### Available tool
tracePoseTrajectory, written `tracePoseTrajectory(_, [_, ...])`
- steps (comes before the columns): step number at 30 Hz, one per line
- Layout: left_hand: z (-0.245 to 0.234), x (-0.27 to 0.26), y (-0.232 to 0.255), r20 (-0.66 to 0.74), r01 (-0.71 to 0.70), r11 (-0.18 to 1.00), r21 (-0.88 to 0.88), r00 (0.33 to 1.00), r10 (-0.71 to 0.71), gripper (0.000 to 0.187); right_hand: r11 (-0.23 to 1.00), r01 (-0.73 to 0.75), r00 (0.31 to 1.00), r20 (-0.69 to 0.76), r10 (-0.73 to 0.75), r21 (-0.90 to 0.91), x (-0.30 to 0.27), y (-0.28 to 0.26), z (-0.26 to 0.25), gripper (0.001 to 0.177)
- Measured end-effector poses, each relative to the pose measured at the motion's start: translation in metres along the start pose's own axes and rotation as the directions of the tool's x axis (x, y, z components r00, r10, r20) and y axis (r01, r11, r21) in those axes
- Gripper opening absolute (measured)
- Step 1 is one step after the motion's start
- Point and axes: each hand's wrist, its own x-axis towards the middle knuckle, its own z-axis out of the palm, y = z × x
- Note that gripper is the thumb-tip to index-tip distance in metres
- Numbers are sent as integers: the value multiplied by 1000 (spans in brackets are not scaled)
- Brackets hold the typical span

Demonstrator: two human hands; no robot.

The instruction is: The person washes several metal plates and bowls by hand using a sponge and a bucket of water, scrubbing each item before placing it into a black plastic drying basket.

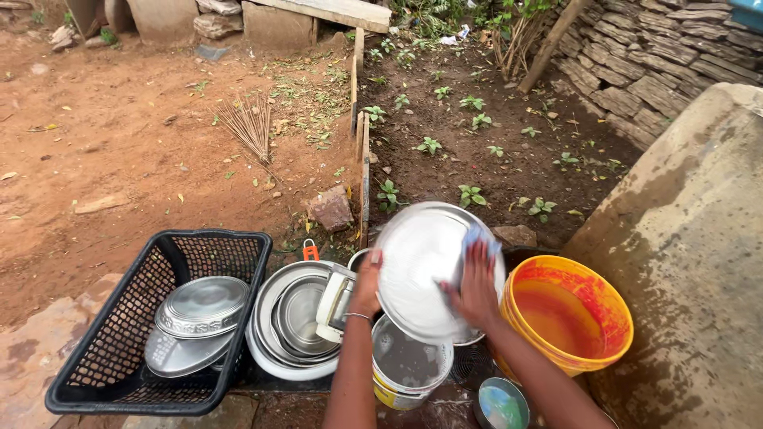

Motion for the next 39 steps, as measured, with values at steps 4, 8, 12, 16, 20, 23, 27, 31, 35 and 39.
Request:
tracePoseTrajectory(4, [29,-6,-11,107,-56,865,499,994,2,52,996,-15,975,222,-4,85,20,-51,17,107])
tracePoseTrajectory(8, [20,-3,17,244,-341,905,254,928,281,54,912,257,865,344,-365,320,-58,-39,31,103])
tracePoseTrajectory(12, [24,-13,24,221,-242,944,224,956,192,59,985,-61,993,-110,44,-161,-9,26,38,106])
tracePoseTrajectory(16, [48,-17,9,429,-324,888,326,888,166,54,843,140,929,364,70,-519,25,-14,67,104])
tracePoseTrajectory(20, [34,-15,29,244,-303,920,250,939,243,54,923,344,848,366,-384,170,-40,-14,62,99])
tracePoseTrajectory(23, [28,-13,27,187,-291,909,299,952,244,53,998,-32,994,108,27,50,-20,22,55,114])
tracePoseTrajectory(27, [41,-10,-2,327,-305,861,407,929,174,54,958,-90,993,-101,64,-273,35,8,63,95])
tracePoseTrajectory(31, [34,-17,15,272,-260,930,259,944,188,55,901,399,812,521,-262,-168,-20,-29,50,93])
tracePoseTrajectory(35, [36,-31,29,185,-271,901,339,958,219,56,986,50,987,144,-73,158,-21,4,59,93])
tracePoseTrajectory(39, [59,-30,5,419,-375,875,305,878,230,51,961,-226,877,-462,130,-160,18,29,91,73])
